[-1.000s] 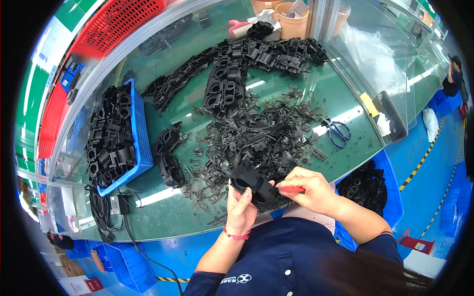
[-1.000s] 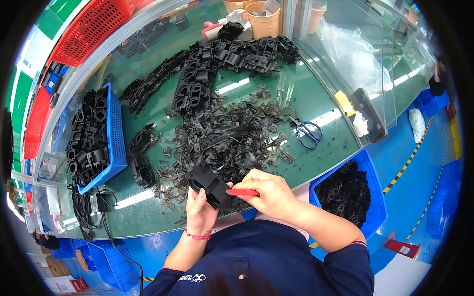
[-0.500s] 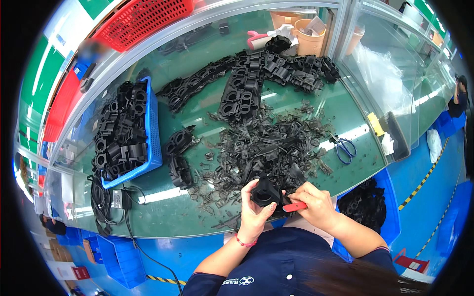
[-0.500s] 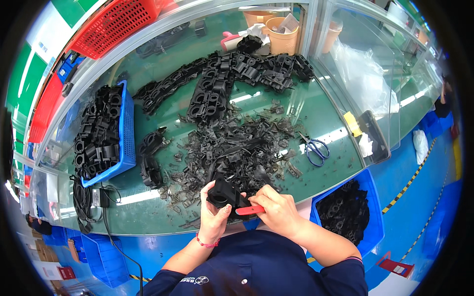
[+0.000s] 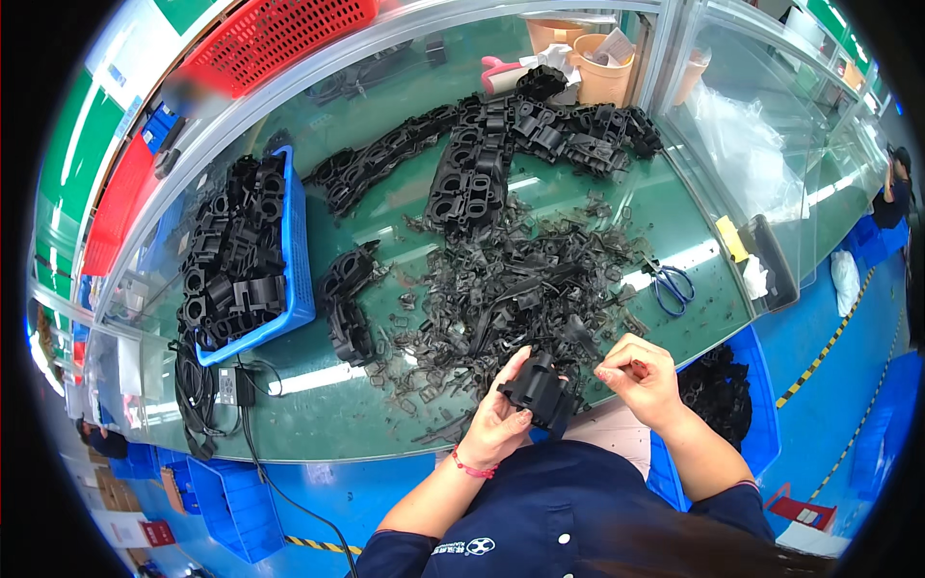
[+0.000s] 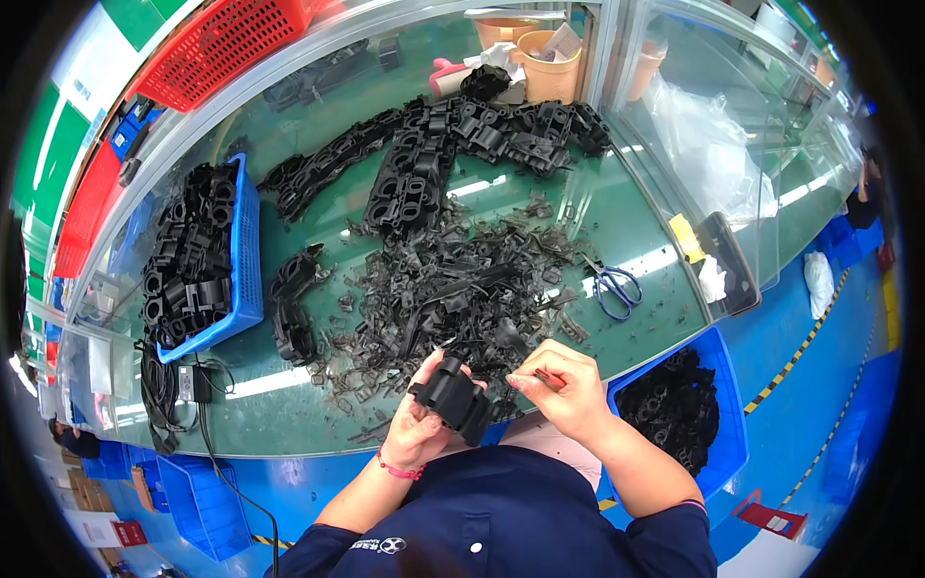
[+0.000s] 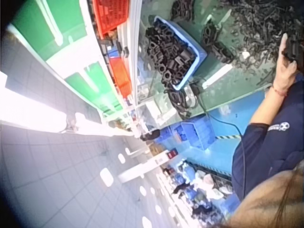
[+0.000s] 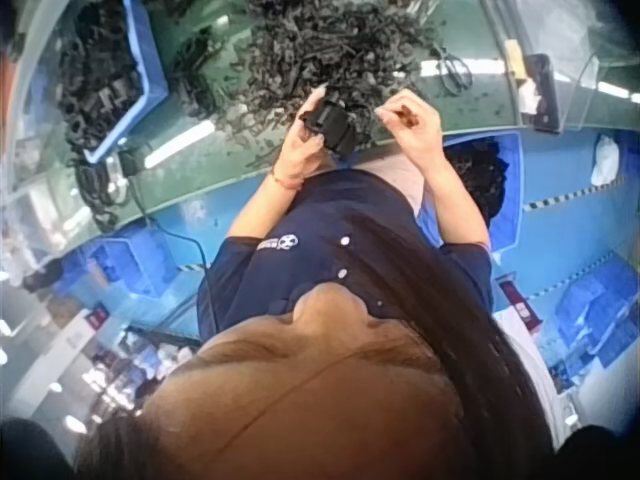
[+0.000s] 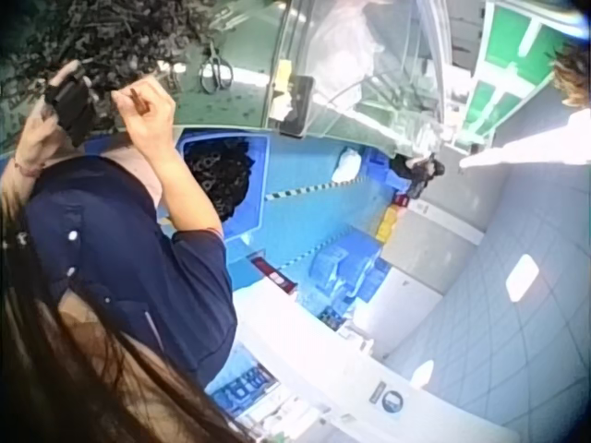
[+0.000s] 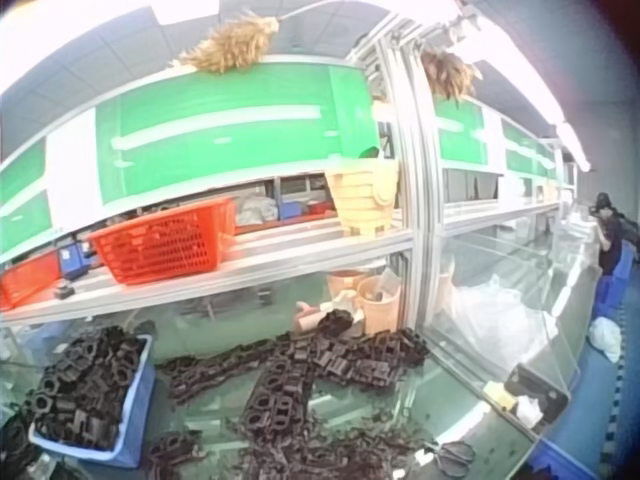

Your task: The person trims excess plastic from black plastic components using a trimming tool and scissors. The person places a finished component into a blue basket, picks up another plastic component, and trims it with the trimming tool.

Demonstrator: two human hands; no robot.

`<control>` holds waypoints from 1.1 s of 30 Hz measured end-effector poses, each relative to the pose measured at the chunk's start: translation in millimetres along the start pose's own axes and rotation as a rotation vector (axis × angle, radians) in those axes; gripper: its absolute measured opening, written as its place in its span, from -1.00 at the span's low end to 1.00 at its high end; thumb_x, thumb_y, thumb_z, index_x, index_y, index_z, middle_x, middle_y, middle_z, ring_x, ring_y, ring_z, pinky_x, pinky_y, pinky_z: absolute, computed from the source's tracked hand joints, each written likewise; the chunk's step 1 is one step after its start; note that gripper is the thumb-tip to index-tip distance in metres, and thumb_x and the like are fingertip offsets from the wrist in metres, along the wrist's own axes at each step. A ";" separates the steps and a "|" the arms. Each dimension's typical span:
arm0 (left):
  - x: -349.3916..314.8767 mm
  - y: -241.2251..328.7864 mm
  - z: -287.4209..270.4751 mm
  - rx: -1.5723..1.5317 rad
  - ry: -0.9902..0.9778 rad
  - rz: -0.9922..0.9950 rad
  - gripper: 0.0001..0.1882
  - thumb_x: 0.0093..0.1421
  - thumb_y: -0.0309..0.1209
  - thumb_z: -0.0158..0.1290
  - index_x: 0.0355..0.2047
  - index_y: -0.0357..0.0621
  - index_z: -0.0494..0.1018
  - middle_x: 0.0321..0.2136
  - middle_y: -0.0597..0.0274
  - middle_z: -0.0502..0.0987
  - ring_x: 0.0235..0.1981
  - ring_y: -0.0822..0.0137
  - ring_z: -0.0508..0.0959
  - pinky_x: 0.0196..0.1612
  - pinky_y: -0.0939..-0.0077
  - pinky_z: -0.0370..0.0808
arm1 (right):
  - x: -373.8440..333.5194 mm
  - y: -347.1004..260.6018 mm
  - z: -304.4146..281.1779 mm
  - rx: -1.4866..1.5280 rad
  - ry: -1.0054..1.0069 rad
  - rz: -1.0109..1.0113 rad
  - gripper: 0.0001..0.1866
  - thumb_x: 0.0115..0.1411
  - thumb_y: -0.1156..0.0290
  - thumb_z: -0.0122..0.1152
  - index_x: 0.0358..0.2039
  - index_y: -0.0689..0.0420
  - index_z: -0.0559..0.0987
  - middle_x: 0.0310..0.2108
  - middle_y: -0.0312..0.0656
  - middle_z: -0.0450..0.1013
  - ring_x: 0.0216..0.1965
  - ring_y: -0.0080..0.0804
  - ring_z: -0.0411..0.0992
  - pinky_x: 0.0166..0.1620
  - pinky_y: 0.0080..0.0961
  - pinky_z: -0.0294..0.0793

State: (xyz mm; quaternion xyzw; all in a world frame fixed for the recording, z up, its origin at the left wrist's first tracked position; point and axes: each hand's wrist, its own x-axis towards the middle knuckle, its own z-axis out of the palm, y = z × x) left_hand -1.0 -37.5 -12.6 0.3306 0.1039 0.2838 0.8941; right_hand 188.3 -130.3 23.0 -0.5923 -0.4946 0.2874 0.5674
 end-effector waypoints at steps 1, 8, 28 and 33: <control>0.2 1.2 -1.5 0.002 0.004 0.000 -0.15 0.01 -0.31 0.18 0.24 0.03 -0.07 0.05 0.01 0.24 0.04 -0.03 0.33 0.07 0.12 0.29 | 4.1 -4.1 2.7 0.055 -0.018 -0.017 -0.83 -0.03 0.64 0.22 -0.35 0.25 0.55 -0.34 -0.17 0.41 -0.58 -0.71 0.18 -0.54 -0.76 0.14; 5.0 5.6 -19.6 -0.256 -0.264 -0.284 -0.33 0.18 0.07 -0.14 0.14 -0.11 0.09 -0.13 0.02 0.39 -0.31 0.17 0.50 -0.27 0.36 0.47 | 24.4 -26.2 12.5 0.253 -0.353 0.118 -0.51 0.01 0.57 0.21 0.01 0.21 0.41 0.00 -0.13 0.29 0.02 -0.43 0.28 0.02 -0.56 0.29; 7.9 15.4 -1.2 0.160 -0.034 0.014 -0.15 -0.03 -0.27 0.24 0.19 -0.13 0.01 -0.01 0.05 0.28 -0.10 0.23 0.44 -0.17 0.45 0.46 | 11.8 12.3 24.4 0.260 0.063 0.323 -0.67 0.07 0.54 0.19 -0.11 0.32 0.48 -0.22 -0.16 0.46 -0.28 -0.62 0.39 -0.22 -0.68 0.38; 14.2 18.9 6.9 1.138 0.077 0.445 -0.02 -0.22 -0.43 0.34 0.17 -0.18 0.01 0.08 -0.06 0.22 -0.09 0.09 0.43 -0.05 0.28 0.41 | 16.2 -0.4 25.1 0.271 0.045 0.301 -0.46 0.14 0.37 0.13 0.10 0.30 0.26 -0.03 -0.10 0.38 -0.54 -0.77 0.25 -0.56 -0.81 0.19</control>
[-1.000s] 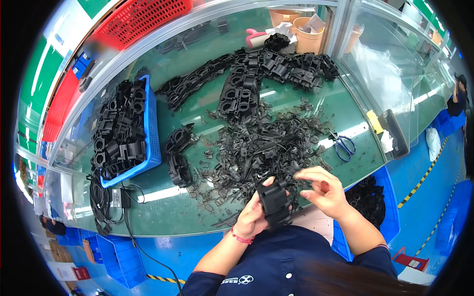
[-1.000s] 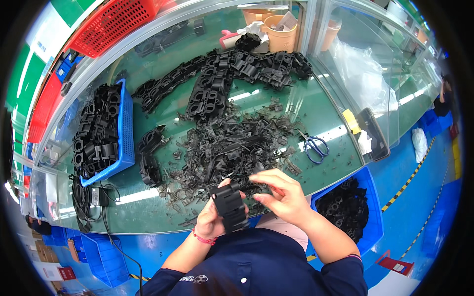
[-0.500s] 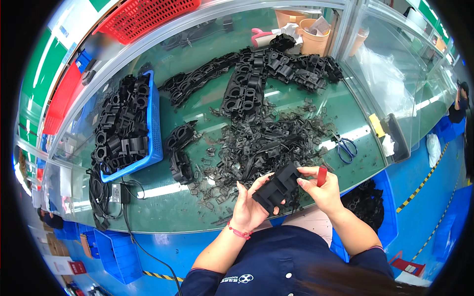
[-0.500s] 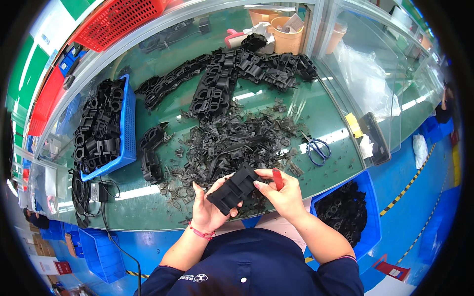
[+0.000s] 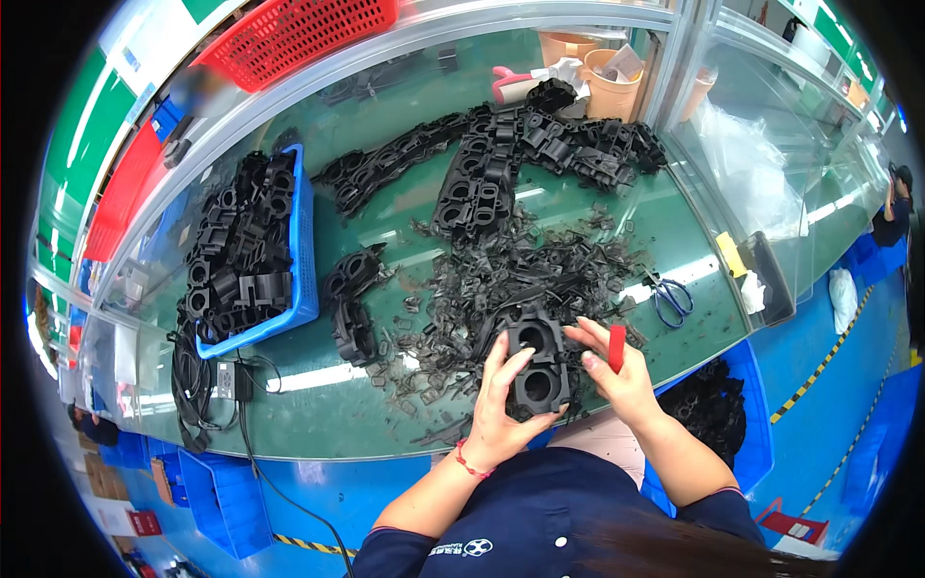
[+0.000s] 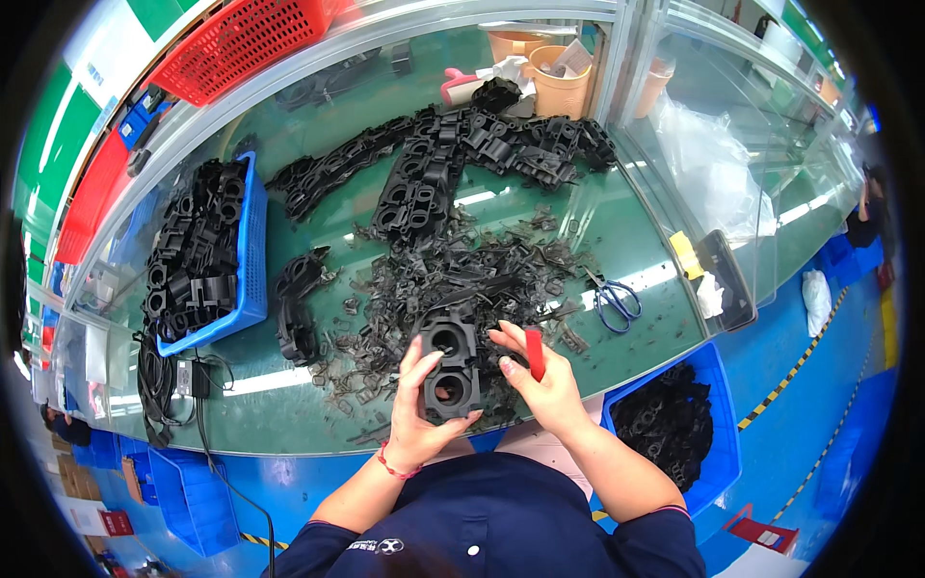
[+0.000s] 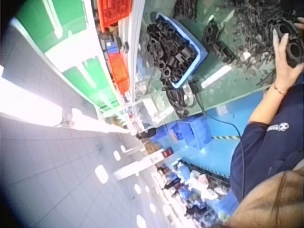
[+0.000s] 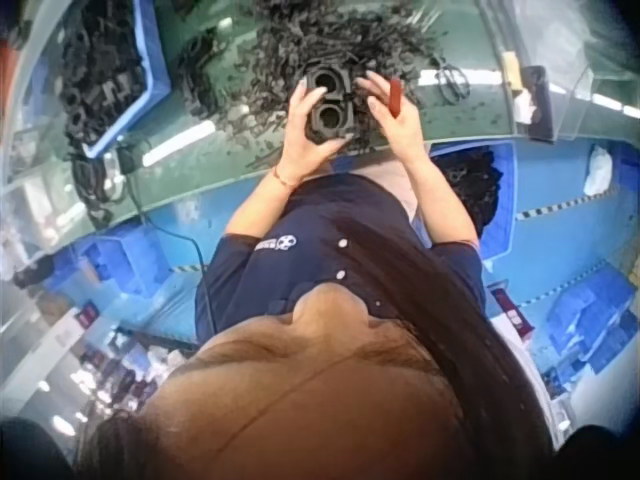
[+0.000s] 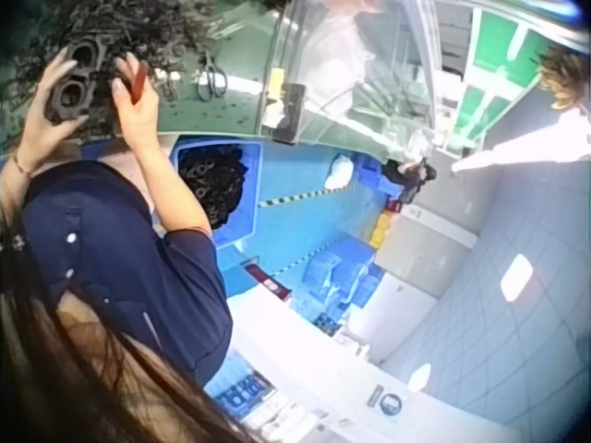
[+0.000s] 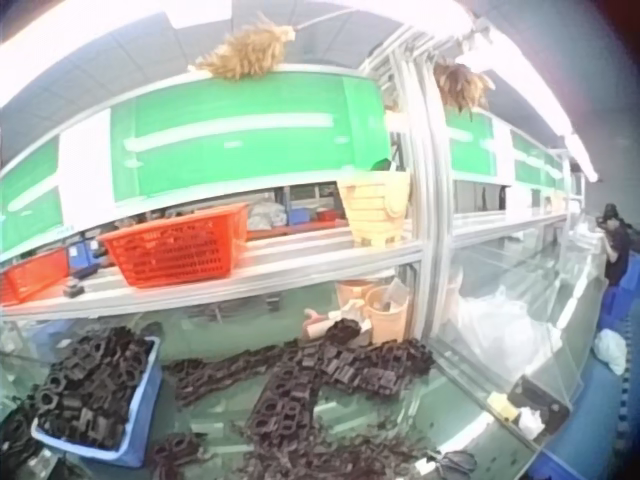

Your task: The person trims excess plastic from black plastic components using a trimming tool and scissors. The person places a finished component into a blue basket, picks up another plastic component, and trims it with the trimming tool.

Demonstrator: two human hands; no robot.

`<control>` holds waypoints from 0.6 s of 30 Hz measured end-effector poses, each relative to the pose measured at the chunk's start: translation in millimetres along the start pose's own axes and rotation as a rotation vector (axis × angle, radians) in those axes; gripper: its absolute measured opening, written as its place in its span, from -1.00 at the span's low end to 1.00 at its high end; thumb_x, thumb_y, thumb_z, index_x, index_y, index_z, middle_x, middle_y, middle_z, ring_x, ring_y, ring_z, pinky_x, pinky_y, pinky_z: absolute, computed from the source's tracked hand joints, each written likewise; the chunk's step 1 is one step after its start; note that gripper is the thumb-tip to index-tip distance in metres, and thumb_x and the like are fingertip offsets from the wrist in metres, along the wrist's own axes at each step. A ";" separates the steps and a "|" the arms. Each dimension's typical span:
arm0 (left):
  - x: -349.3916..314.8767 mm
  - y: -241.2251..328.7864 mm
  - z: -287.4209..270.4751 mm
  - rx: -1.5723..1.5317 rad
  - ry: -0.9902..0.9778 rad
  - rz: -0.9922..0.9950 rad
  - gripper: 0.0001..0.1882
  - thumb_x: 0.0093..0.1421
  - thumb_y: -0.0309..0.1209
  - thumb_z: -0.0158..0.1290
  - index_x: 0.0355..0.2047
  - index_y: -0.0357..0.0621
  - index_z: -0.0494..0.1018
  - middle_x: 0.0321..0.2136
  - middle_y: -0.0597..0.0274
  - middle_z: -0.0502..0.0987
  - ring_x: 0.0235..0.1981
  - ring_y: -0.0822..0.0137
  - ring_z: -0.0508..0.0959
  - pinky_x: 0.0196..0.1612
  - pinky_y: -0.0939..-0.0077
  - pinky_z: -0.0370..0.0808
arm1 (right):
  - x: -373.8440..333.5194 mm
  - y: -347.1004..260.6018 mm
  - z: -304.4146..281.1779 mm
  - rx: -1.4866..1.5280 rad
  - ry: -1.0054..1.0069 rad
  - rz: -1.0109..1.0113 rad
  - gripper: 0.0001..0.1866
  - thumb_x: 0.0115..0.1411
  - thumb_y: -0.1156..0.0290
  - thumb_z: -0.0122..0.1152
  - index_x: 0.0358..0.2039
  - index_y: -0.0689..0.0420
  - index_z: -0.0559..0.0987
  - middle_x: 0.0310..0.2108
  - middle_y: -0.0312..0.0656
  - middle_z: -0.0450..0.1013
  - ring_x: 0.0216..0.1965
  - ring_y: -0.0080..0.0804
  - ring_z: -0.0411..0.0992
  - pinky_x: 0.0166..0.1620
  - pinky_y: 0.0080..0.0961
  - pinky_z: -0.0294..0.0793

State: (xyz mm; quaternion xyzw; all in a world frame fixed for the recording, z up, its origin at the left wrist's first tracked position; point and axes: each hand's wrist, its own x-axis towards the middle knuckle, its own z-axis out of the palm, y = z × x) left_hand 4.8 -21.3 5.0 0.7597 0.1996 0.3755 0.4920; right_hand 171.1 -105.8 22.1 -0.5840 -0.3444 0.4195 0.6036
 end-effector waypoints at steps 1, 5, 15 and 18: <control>7.1 3.3 0.3 0.414 0.049 0.219 0.03 -0.27 -0.40 0.37 0.17 -0.21 -0.02 0.09 -0.10 0.20 -0.07 0.04 0.41 -0.06 0.26 0.41 | -0.2 1.6 -1.5 0.134 -0.006 0.070 -0.39 0.15 0.28 0.12 0.14 0.29 0.20 -0.03 -0.14 0.38 -0.63 -0.82 0.11 -0.65 -0.82 0.00; 1.8 -2.9 6.5 0.478 -0.067 0.318 0.23 -0.35 -0.21 0.40 0.23 -0.20 -0.17 0.19 -0.16 0.04 -0.13 0.09 0.43 -0.20 0.29 0.44 | -4.7 -1.5 3.4 0.366 -0.217 0.250 -0.45 0.13 0.33 0.17 0.10 0.25 0.27 -0.14 -0.28 0.41 -0.41 -0.74 0.32 -0.56 -0.84 0.14; 4.3 3.9 -8.9 -0.343 -0.023 -0.268 0.12 -0.13 -0.10 0.29 0.27 -0.08 -0.21 0.14 0.06 0.15 -0.21 0.39 0.40 -0.28 0.63 0.37 | -1.0 9.8 3.9 0.661 -0.278 0.396 -0.46 0.10 0.38 0.21 0.07 0.24 0.30 -0.25 -0.33 0.42 -0.49 -0.80 0.28 -0.64 -0.84 0.12; 2.2 2.8 -13.5 -0.604 -0.113 -0.499 -0.18 0.12 -0.11 0.08 0.25 -0.07 -0.10 0.07 0.16 0.26 -0.08 0.39 0.37 -0.23 0.60 0.39 | 4.5 2.0 17.3 0.203 -0.116 0.089 -0.42 0.00 0.39 0.32 0.03 0.28 0.36 -0.30 -0.31 0.43 -0.62 -0.80 0.20 -0.57 -0.82 0.18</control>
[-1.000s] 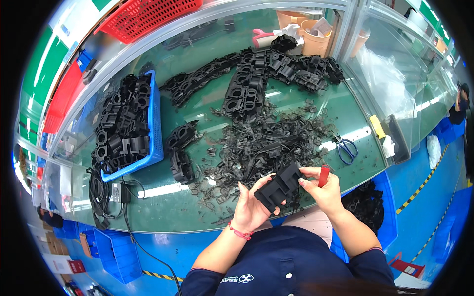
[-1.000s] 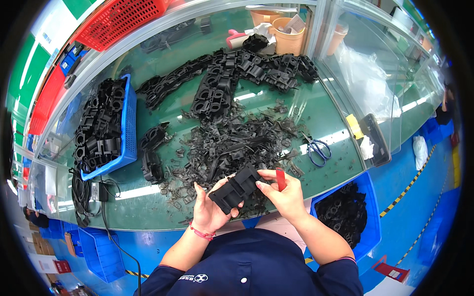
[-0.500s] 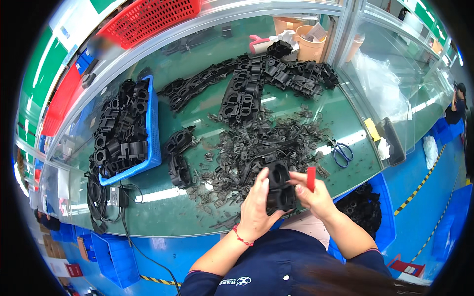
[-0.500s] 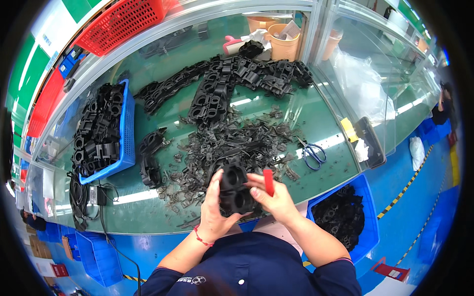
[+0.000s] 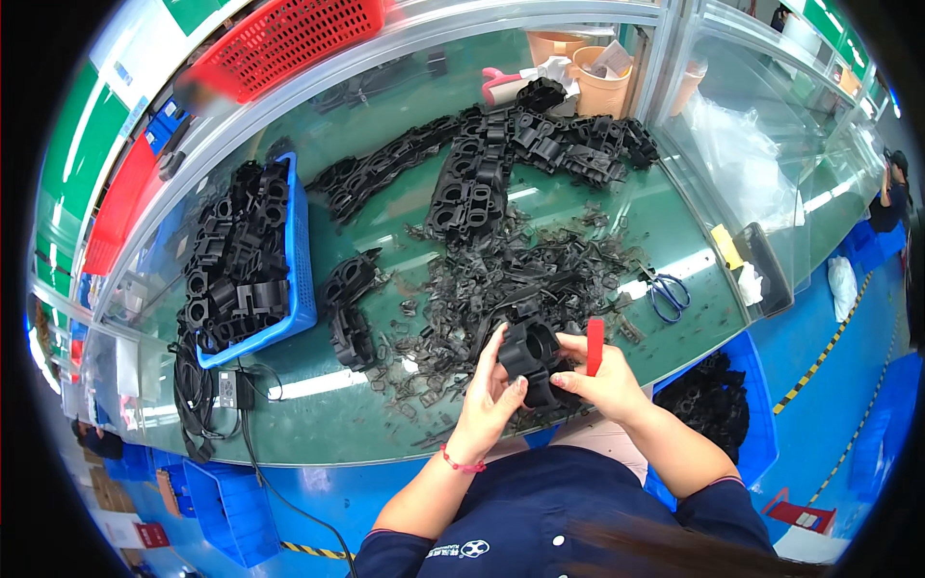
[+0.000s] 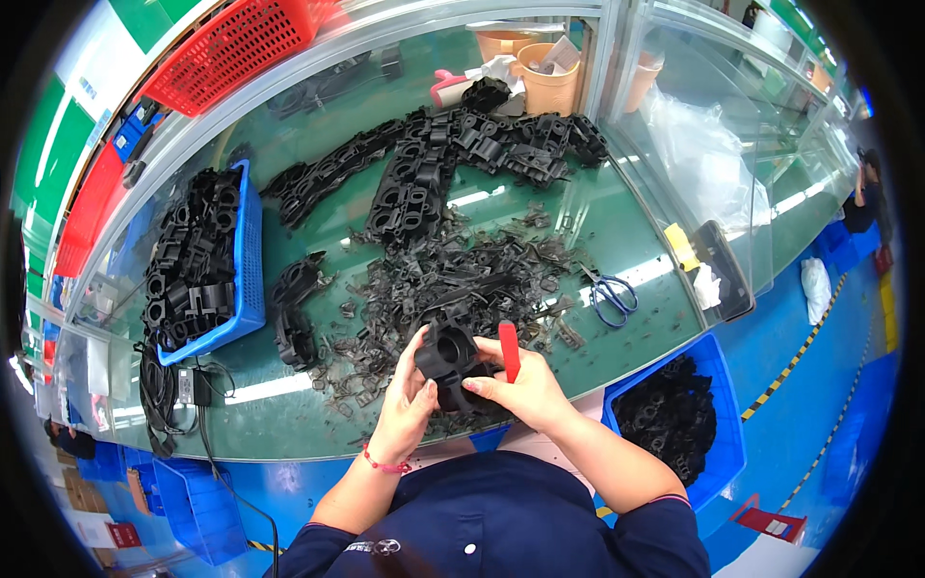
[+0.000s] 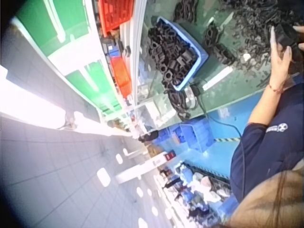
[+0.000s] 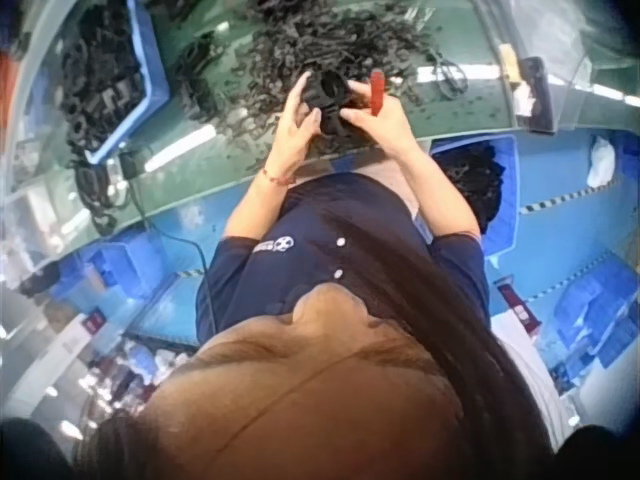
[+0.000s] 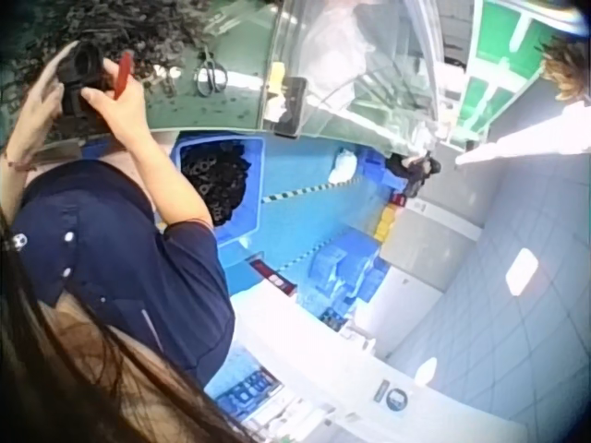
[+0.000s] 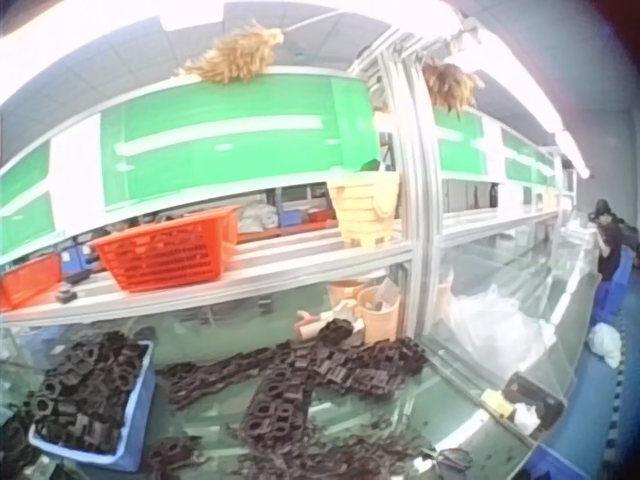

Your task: The person trims excess plastic from black plastic components using a trimming tool and scissors. The person places a finished component into a blue basket, picks up another plastic component, and trims it with the trimming tool.

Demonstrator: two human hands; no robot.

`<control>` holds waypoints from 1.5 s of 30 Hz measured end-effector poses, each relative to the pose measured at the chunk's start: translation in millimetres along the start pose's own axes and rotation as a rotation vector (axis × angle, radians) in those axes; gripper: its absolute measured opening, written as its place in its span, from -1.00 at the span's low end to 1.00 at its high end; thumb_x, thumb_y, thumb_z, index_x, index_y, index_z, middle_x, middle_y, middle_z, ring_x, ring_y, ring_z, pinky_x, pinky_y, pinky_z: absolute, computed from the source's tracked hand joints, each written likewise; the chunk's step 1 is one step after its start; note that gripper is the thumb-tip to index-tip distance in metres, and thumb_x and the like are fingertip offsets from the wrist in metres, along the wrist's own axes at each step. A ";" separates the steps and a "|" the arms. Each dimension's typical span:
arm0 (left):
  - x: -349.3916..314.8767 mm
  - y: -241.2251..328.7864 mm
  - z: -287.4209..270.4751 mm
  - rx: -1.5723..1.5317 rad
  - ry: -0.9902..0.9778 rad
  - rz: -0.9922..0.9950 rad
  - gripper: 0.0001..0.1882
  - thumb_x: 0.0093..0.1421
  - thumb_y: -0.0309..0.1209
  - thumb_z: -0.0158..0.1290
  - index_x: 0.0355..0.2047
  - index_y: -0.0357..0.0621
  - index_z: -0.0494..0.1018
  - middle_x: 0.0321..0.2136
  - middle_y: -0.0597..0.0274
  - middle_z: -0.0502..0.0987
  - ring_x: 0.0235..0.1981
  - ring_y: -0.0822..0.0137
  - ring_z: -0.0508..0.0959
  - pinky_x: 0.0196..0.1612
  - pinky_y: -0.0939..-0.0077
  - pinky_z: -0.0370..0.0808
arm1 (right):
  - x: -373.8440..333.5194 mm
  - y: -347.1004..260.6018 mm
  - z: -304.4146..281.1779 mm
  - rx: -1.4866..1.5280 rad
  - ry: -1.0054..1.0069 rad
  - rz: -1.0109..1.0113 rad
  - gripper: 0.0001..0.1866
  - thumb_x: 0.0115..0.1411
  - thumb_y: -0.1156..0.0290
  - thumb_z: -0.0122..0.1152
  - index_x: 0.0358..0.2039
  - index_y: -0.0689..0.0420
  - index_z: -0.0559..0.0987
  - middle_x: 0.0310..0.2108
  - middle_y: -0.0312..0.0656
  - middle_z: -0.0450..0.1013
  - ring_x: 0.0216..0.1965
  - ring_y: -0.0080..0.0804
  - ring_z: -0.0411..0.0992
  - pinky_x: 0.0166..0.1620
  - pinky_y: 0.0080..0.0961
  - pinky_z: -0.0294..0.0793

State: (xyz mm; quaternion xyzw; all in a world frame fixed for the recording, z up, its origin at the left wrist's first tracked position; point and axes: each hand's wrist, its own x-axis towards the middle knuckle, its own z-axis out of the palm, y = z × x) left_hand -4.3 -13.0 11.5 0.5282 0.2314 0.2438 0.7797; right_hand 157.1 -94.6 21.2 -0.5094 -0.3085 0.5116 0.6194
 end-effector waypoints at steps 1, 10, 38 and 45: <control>1.4 -8.1 -2.2 -0.169 -0.020 -0.028 -0.27 0.16 -0.17 0.04 0.23 -0.08 -0.05 0.06 0.17 0.26 -0.04 0.37 0.36 -0.18 0.56 0.40 | -6.6 -14.7 -0.4 -0.331 0.035 0.013 -0.50 0.00 0.49 0.28 -0.01 0.28 0.41 -0.22 -0.25 0.42 -0.62 -0.81 0.17 -0.47 -0.78 0.24; 2.2 -14.3 1.8 -0.627 -0.034 -0.055 -0.34 0.15 -0.15 0.03 0.17 -0.10 0.05 0.07 0.08 0.25 0.07 0.26 0.31 0.14 0.33 0.24 | -8.9 -22.5 8.3 -0.291 -0.053 -0.203 -0.59 0.12 0.47 0.15 -0.01 0.30 0.40 -0.06 -0.14 0.34 -0.50 -0.76 0.25 -0.39 -0.77 0.28; -11.1 -22.1 1.4 -0.650 -0.108 -0.077 -0.27 0.04 -0.44 0.17 0.17 -0.13 0.04 0.05 0.17 0.28 0.08 0.26 0.32 0.09 0.32 0.33 | -18.1 -13.5 24.5 -0.275 -0.016 -0.368 -0.42 -0.04 0.63 0.26 0.04 0.33 0.33 0.07 -0.04 0.22 0.05 -0.35 0.26 0.08 -0.48 0.29; -10.3 15.4 -48.0 -0.353 0.036 0.188 -0.29 0.00 -0.57 0.15 0.14 -0.10 0.07 0.01 0.15 0.31 0.01 0.29 0.36 0.00 0.37 0.37 | -21.1 -16.9 13.7 -0.391 0.035 -0.401 -0.46 -0.04 0.46 0.32 0.00 0.19 0.40 0.06 -0.10 0.28 -0.54 -0.82 0.18 -0.57 -0.86 0.08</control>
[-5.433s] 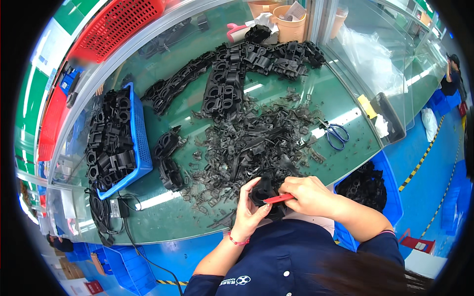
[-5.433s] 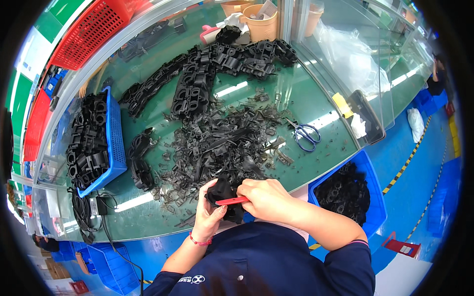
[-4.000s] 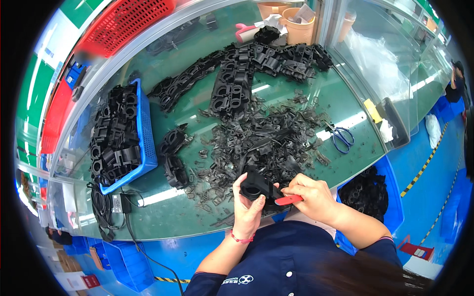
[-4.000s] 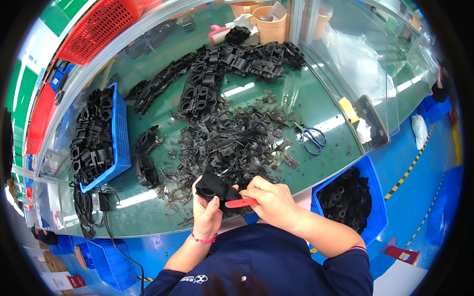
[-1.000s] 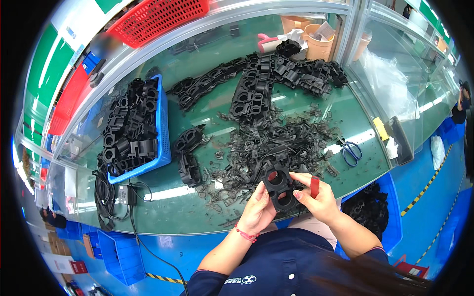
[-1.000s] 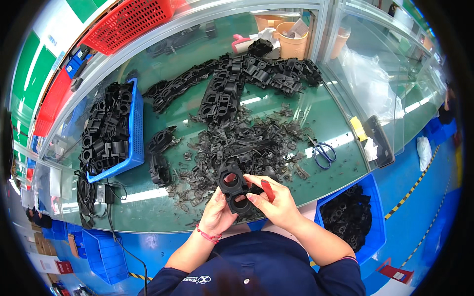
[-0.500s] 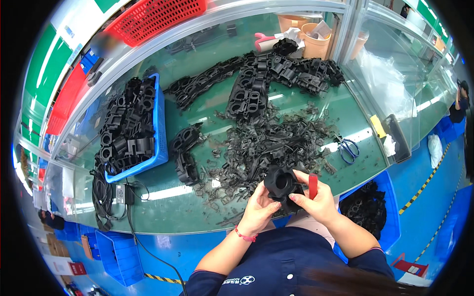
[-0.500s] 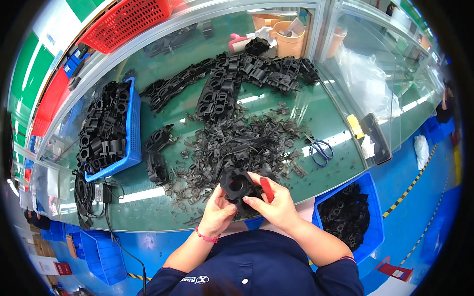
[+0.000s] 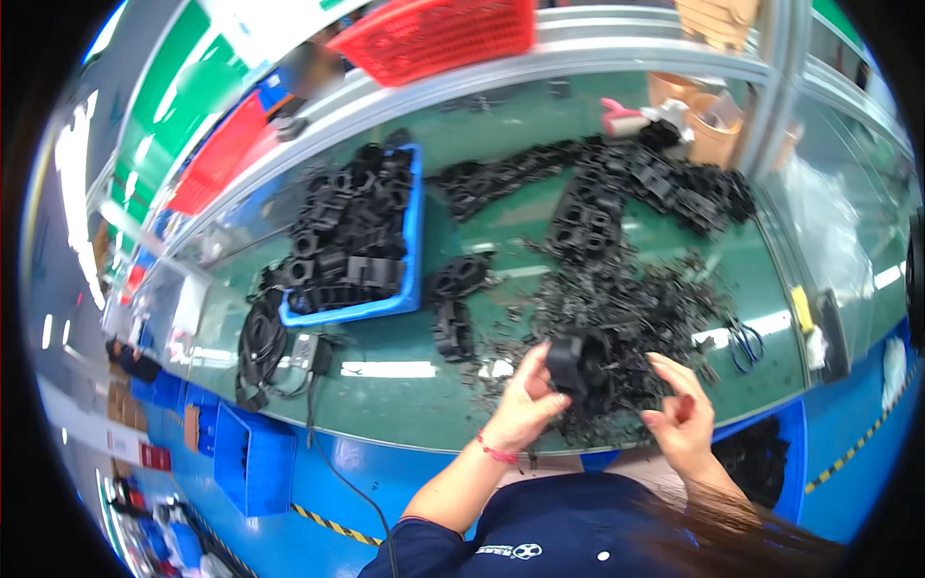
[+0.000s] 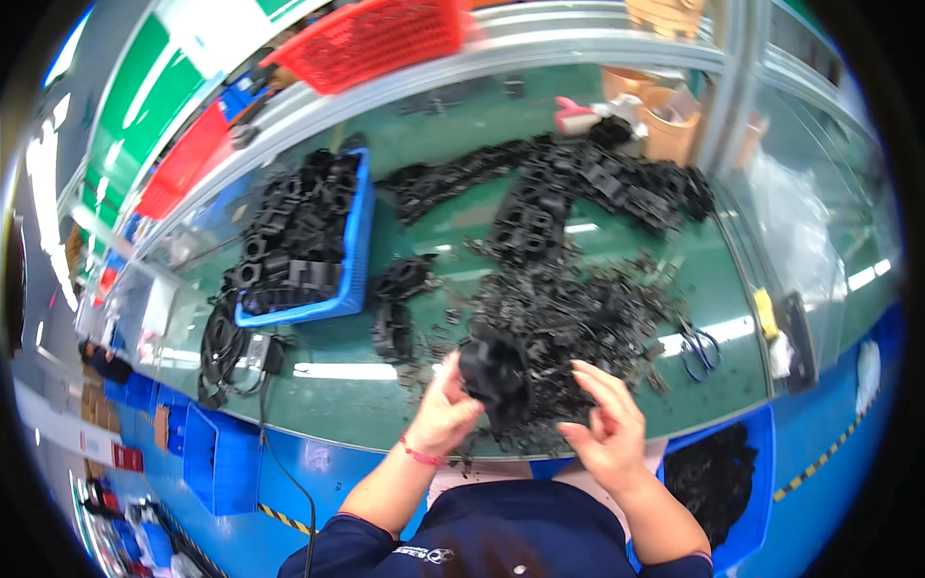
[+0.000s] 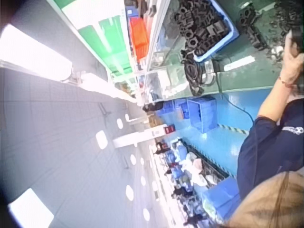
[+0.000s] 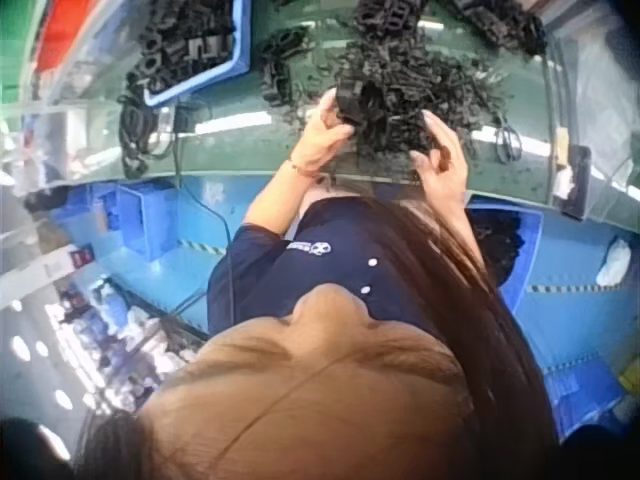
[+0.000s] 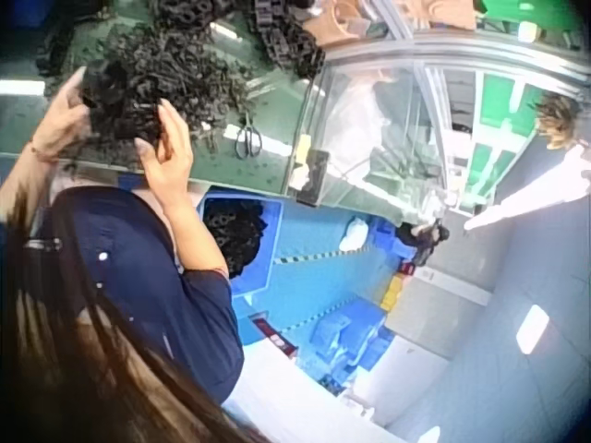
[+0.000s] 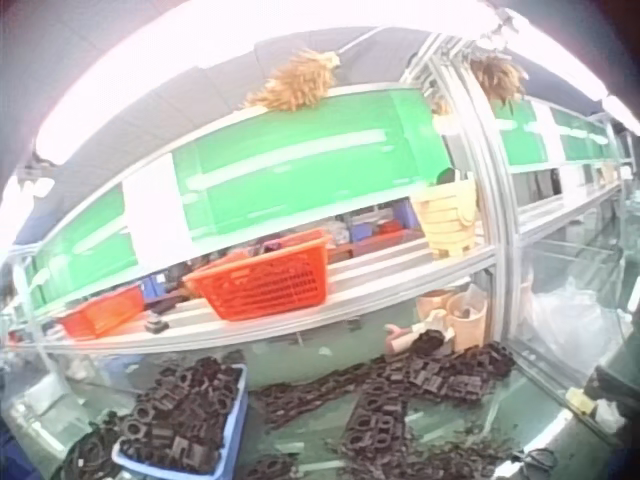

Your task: The person trims excess plastic from black plastic components using a trimming tool and scissors. The person places a finished component into a blue basket, picks up another plastic component, and trims it with the trimming tool.

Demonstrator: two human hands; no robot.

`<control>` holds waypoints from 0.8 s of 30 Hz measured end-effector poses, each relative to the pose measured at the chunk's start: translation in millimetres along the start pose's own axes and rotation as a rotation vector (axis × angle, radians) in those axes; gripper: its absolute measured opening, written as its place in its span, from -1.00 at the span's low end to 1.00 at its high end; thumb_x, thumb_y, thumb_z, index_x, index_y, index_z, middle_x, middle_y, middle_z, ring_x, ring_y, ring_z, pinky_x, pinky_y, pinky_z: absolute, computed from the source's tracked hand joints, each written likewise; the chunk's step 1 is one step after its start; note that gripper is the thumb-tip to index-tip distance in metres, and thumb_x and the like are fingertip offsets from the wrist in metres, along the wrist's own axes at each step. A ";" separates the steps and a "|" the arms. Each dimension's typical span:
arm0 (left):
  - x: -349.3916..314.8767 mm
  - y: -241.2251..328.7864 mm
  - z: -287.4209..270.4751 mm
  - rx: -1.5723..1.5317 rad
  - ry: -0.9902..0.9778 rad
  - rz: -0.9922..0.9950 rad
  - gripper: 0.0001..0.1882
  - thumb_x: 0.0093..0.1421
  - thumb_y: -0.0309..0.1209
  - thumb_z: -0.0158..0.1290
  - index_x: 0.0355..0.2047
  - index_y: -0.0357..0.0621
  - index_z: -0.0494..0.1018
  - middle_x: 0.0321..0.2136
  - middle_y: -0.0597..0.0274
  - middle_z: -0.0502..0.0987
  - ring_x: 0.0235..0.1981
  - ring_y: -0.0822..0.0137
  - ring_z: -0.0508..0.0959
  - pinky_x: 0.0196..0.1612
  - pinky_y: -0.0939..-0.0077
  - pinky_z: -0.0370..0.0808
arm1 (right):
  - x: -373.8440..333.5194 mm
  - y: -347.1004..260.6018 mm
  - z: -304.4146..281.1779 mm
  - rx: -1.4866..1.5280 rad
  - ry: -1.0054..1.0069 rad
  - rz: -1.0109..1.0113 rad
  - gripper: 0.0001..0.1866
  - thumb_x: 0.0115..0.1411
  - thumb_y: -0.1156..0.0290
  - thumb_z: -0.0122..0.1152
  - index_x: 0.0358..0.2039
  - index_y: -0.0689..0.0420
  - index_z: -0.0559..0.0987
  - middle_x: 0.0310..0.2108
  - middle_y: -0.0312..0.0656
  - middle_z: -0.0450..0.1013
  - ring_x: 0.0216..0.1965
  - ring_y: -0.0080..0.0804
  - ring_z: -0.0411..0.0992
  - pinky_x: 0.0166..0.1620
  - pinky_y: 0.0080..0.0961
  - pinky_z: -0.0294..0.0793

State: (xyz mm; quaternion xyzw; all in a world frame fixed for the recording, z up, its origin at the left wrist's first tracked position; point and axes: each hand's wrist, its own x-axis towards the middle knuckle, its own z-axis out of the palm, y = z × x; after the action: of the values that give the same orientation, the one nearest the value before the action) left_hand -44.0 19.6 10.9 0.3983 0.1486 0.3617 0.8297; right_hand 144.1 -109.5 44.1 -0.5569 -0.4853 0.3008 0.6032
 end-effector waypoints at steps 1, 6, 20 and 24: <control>3.9 22.2 -7.2 0.188 0.032 0.137 -0.30 0.00 -0.59 0.14 0.13 -0.10 0.08 -0.01 0.12 0.33 -0.01 0.27 0.39 -0.01 0.38 0.38 | 1.2 6.7 -2.6 -0.026 0.028 -0.075 -0.49 -0.02 0.49 0.29 -0.01 0.18 0.41 0.06 -0.11 0.29 -0.65 -0.87 -0.04 -0.62 -0.86 -0.03; 6.0 144.3 -70.6 0.741 0.555 0.608 -0.42 0.01 -0.69 0.04 0.04 -0.15 0.12 -0.10 0.01 0.39 -0.14 0.29 0.46 -0.12 0.47 0.42 | 2.9 17.4 -23.0 -0.068 0.101 -0.015 -0.55 0.01 0.55 0.21 -0.03 0.21 0.41 0.03 -0.14 0.32 -0.51 -0.86 0.13 -0.58 -0.86 0.02; 156.2 266.5 -145.0 1.988 0.985 0.571 -0.54 -0.08 -0.38 0.19 -0.18 -0.11 0.25 -0.29 -0.01 0.46 -0.25 -0.05 0.49 -0.22 0.19 0.42 | 13.2 6.1 -10.2 -0.080 0.102 -0.004 -0.52 -0.05 0.75 0.10 -0.05 0.22 0.43 -0.02 -0.17 0.36 -0.63 -0.85 0.01 -0.61 -0.84 0.03; 179.4 275.5 -162.1 2.107 1.051 0.528 -0.67 -0.05 -0.35 0.20 -0.31 -0.09 0.31 -0.32 0.07 0.46 -0.32 -0.03 0.51 -0.23 0.21 0.44 | 5.1 15.5 -20.3 -0.082 0.132 0.019 -0.53 -0.04 0.75 0.10 -0.06 0.21 0.44 -0.03 -0.16 0.37 -0.63 -0.85 0.03 -0.61 -0.84 0.03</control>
State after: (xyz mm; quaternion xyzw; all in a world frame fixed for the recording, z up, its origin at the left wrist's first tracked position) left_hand -138.9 354.3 126.5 0.7021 0.6043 0.3392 -0.1638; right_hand 167.3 -109.6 32.3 -0.6044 -0.4510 0.2488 0.6078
